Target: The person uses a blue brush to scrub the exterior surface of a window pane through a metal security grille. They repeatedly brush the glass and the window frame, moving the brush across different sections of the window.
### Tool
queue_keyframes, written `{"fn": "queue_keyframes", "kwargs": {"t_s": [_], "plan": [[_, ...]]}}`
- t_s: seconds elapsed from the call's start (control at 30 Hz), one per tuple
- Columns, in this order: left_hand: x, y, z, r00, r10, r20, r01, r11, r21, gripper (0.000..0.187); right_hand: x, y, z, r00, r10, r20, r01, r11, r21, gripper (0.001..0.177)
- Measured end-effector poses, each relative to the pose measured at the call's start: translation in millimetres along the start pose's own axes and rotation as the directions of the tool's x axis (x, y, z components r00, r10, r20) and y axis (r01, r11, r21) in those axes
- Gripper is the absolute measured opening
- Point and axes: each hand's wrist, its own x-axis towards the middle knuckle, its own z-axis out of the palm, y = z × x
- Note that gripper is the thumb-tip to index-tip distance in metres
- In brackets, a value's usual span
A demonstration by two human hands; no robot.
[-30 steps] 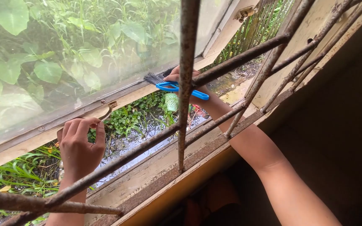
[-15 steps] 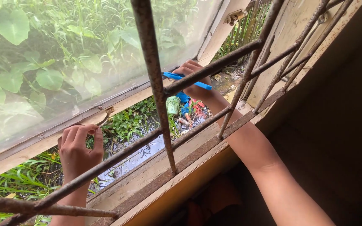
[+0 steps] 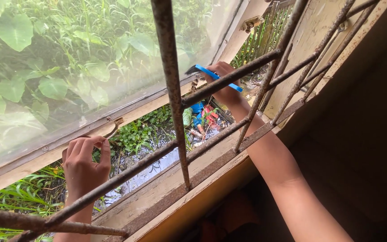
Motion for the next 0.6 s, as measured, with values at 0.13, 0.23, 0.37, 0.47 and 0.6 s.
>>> {"fn": "queue_keyframes", "kwargs": {"t_s": [0.13,0.23,0.37,0.47,0.6], "plan": [[5,8,-5,1.0,-0.004,0.0,0.004,1.0,-0.004,0.001,8,-7,-4,0.989,-0.03,-0.141,0.019,0.997,-0.074,0.007],[8,11,-10,0.996,0.054,0.066,-0.06,0.994,0.089,0.004,22,-22,-11,0.962,-0.08,-0.261,0.04,0.987,-0.158,0.012],[9,17,-5,0.997,0.055,0.045,-0.06,0.993,0.105,0.003,21,-24,-18,0.969,-0.061,-0.241,0.014,0.981,-0.195,0.029],[12,25,-1,0.997,0.057,0.06,-0.063,0.993,0.098,0.003,15,-16,-19,0.979,-0.042,-0.2,0.0,0.979,-0.202,0.03],[12,34,8,0.996,0.05,0.08,-0.058,0.994,0.096,0.006,13,-8,-18,0.979,-0.044,-0.197,0.005,0.981,-0.192,0.026]]}}
